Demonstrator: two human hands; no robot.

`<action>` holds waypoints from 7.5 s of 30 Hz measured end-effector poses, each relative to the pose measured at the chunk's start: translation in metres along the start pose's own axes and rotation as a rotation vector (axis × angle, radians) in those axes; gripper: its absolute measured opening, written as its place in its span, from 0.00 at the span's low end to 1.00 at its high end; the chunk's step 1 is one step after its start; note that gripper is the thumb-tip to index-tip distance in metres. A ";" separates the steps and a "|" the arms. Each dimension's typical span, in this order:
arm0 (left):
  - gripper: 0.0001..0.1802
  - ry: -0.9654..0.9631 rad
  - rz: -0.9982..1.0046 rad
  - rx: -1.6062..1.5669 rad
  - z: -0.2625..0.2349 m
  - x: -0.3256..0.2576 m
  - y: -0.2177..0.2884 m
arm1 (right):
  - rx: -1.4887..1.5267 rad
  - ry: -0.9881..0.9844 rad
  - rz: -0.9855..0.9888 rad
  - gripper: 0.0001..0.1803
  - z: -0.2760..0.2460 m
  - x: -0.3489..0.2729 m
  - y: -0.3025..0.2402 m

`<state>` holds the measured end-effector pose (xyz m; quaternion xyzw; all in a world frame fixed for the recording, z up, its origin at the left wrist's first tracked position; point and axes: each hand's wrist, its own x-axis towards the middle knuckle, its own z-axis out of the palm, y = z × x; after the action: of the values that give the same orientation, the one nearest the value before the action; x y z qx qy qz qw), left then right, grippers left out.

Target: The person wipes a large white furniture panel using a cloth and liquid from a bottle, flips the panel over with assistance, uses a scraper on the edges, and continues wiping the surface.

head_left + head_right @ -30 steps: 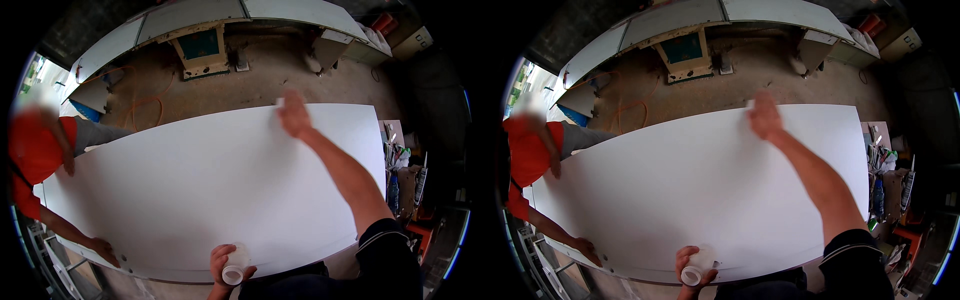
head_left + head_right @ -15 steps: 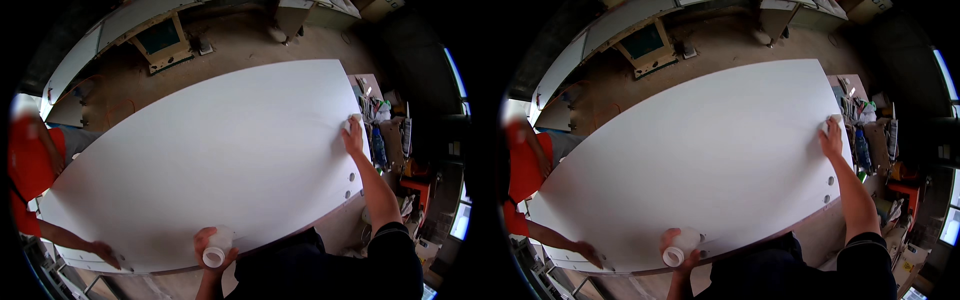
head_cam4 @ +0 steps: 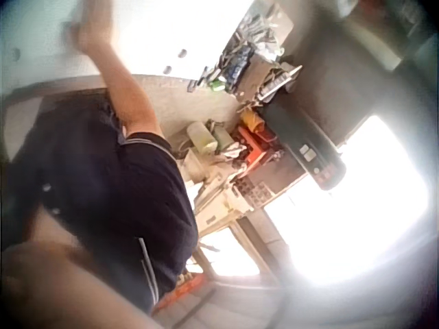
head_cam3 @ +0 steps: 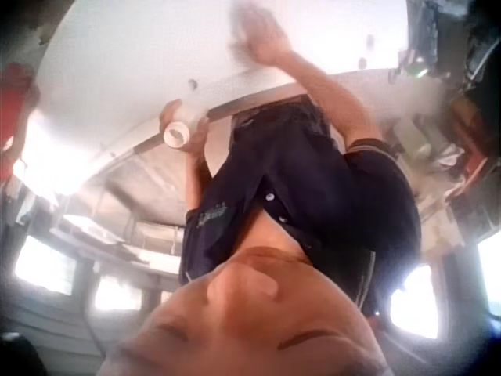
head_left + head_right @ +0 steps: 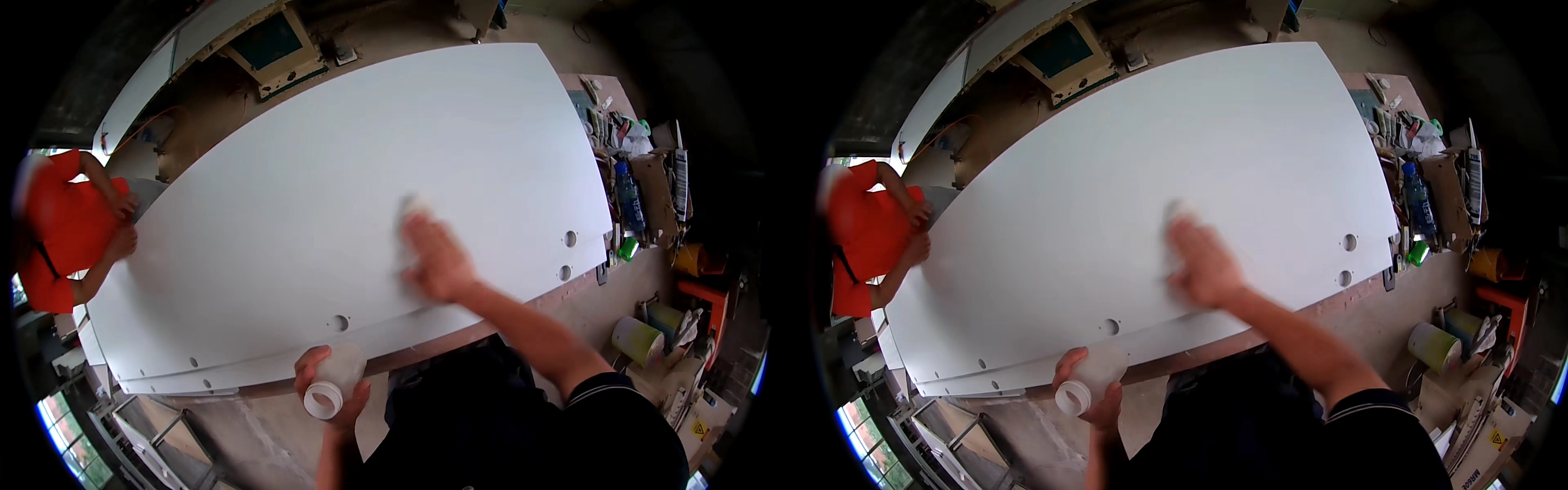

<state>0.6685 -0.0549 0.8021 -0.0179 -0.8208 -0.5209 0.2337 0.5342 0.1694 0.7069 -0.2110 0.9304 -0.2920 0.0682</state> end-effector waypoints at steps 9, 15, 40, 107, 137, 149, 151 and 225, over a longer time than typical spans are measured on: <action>0.42 -0.053 0.046 0.022 0.024 -0.059 0.049 | 0.101 -0.216 -0.030 0.46 0.021 -0.032 -0.051; 0.38 0.018 0.045 0.070 0.033 -0.088 0.067 | 0.113 -0.038 -0.076 0.45 0.015 -0.067 -0.009; 0.42 -0.287 0.090 -0.007 0.074 -0.073 0.075 | -0.402 0.530 0.702 0.44 -0.145 -0.158 0.243; 0.40 0.262 -0.237 0.210 -0.304 -0.159 -0.131 | -0.555 0.240 0.660 0.47 0.087 0.118 -0.044; 0.37 0.203 -0.094 0.173 -0.132 -0.013 -0.063 | -0.454 0.519 0.475 0.22 -0.095 0.009 0.365; 0.30 0.413 -0.075 0.203 -0.129 -0.118 -0.003 | 0.644 -0.352 0.090 0.22 0.058 0.000 -0.097; 0.30 0.480 -0.083 0.242 -0.135 -0.148 0.007 | 0.704 -0.595 0.014 0.22 0.070 -0.029 -0.158; 0.34 0.000 -0.414 0.198 -0.044 -0.326 0.094 | 1.629 -0.501 0.752 0.24 0.001 -0.290 -0.029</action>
<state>1.0001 0.0194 0.7660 0.1739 -0.8541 -0.4747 0.1223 0.8058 0.2727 0.7235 0.1604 0.4037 -0.7596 0.4841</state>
